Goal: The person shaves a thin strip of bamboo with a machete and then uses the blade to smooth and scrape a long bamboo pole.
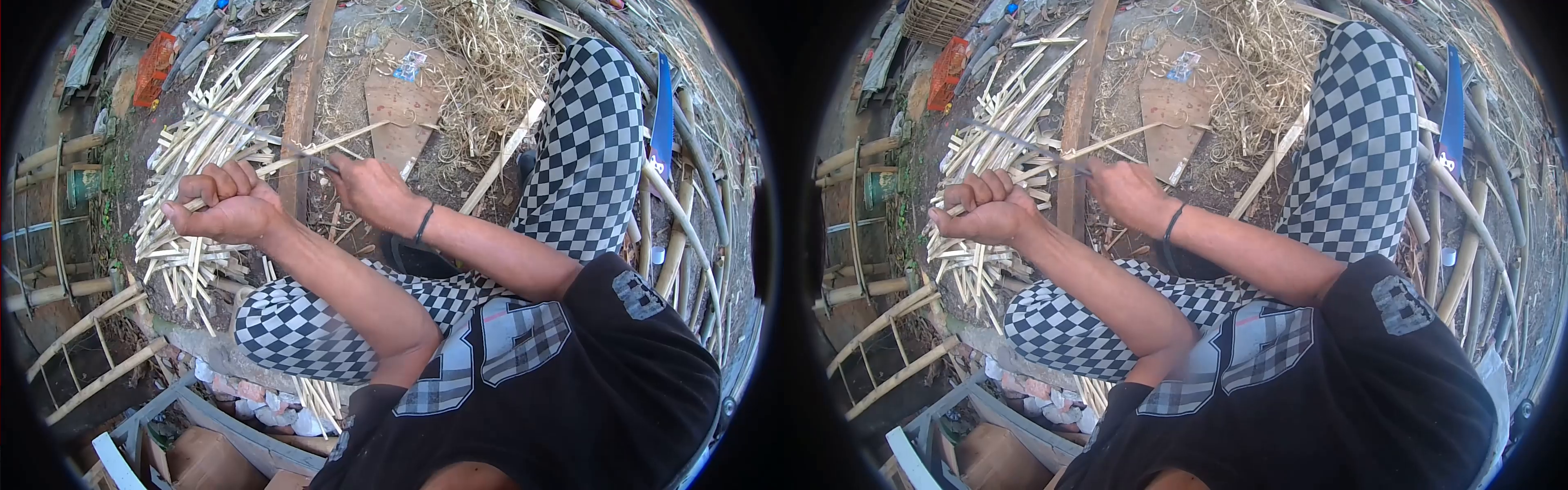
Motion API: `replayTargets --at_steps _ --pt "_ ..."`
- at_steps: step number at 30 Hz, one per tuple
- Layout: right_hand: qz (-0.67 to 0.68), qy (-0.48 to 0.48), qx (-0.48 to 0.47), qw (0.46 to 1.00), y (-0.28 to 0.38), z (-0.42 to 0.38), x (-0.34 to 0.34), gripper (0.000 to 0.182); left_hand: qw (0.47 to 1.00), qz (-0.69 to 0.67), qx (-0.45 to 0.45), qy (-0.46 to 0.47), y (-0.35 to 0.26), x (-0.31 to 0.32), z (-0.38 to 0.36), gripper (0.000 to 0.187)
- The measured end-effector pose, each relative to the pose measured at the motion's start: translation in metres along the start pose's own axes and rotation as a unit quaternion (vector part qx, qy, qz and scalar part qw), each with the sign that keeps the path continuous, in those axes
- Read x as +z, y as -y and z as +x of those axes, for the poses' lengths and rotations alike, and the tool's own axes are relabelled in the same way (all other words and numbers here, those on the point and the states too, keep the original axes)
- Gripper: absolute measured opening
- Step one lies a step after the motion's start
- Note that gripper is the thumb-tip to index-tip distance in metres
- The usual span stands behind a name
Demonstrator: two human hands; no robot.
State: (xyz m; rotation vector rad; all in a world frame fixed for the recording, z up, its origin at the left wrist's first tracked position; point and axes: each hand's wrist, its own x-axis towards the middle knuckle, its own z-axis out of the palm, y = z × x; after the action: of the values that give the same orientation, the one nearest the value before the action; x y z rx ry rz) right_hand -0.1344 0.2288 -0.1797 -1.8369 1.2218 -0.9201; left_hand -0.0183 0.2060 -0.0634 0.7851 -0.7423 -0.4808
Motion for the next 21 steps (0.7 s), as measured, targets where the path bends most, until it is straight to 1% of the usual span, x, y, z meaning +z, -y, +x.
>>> replayTargets --at_steps 1,2,5,7,8,10,13,14,15,16,17,20,21 --pt "-0.014 0.01 0.064 0.998 -0.036 0.005 0.008 0.027 1.0 0.017 0.004 0.005 -0.001 -0.003 0.0 0.059" --pt "-0.03 0.019 0.127 0.991 -0.053 0.01 0.011 0.026 0.999 0.032 0.008 0.011 -0.002 -0.003 0.001 0.059" --pt "-0.05 0.015 0.129 0.99 -0.054 0.014 0.007 0.03 1.0 0.014 0.021 0.005 0.0 0.009 0.004 0.058" --pt "0.005 0.011 0.124 0.992 -0.015 0.009 -0.009 0.023 0.999 0.017 0.025 -0.012 0.002 0.01 0.005 0.058" --pt "0.002 0.013 0.126 0.992 0.005 0.007 -0.014 0.023 1.0 0.017 0.022 -0.014 0.002 0.013 0.005 0.058" --pt "0.015 0.006 0.014 1.0 0.031 0.001 -0.016 0.02 0.999 0.025 0.03 -0.037 0.002 0.016 0.005 0.059" --pt "0.011 -0.01 0.025 1.0 0.006 0.005 -0.002 0.017 0.998 0.035 0.033 -0.046 0.002 0.018 0.007 0.058" --pt "0.014 -0.029 0.056 0.998 -0.017 0.006 0.006 0.017 0.997 0.045 0.04 -0.054 0.001 0.018 0.008 0.058" --pt "-0.007 -0.019 0.081 0.996 -0.041 0.008 0.014 0.021 0.997 0.045 0.042 -0.055 0.0 0.014 0.008 0.058" --pt "-0.03 -0.01 0.106 0.994 -0.049 0.01 0.012 0.026 0.996 0.047 0.038 -0.066 0.0 0.009 0.009 0.058" --pt "-0.032 -0.012 0.106 0.994 -0.053 0.01 0.015 0.026 0.995 0.049 0.033 -0.074 0.0 0.006 0.01 0.058" --pt "-0.046 -0.002 0.12 0.992 -0.028 0.013 0.003 0.026 0.996 0.03 0.022 -0.086 0.003 0.007 0.012 0.057" --pt "-0.035 -0.003 0.084 0.996 -0.011 0.011 -0.002 0.025 0.996 0.04 0.037 -0.069 0.002 0.011 0.009 0.057"
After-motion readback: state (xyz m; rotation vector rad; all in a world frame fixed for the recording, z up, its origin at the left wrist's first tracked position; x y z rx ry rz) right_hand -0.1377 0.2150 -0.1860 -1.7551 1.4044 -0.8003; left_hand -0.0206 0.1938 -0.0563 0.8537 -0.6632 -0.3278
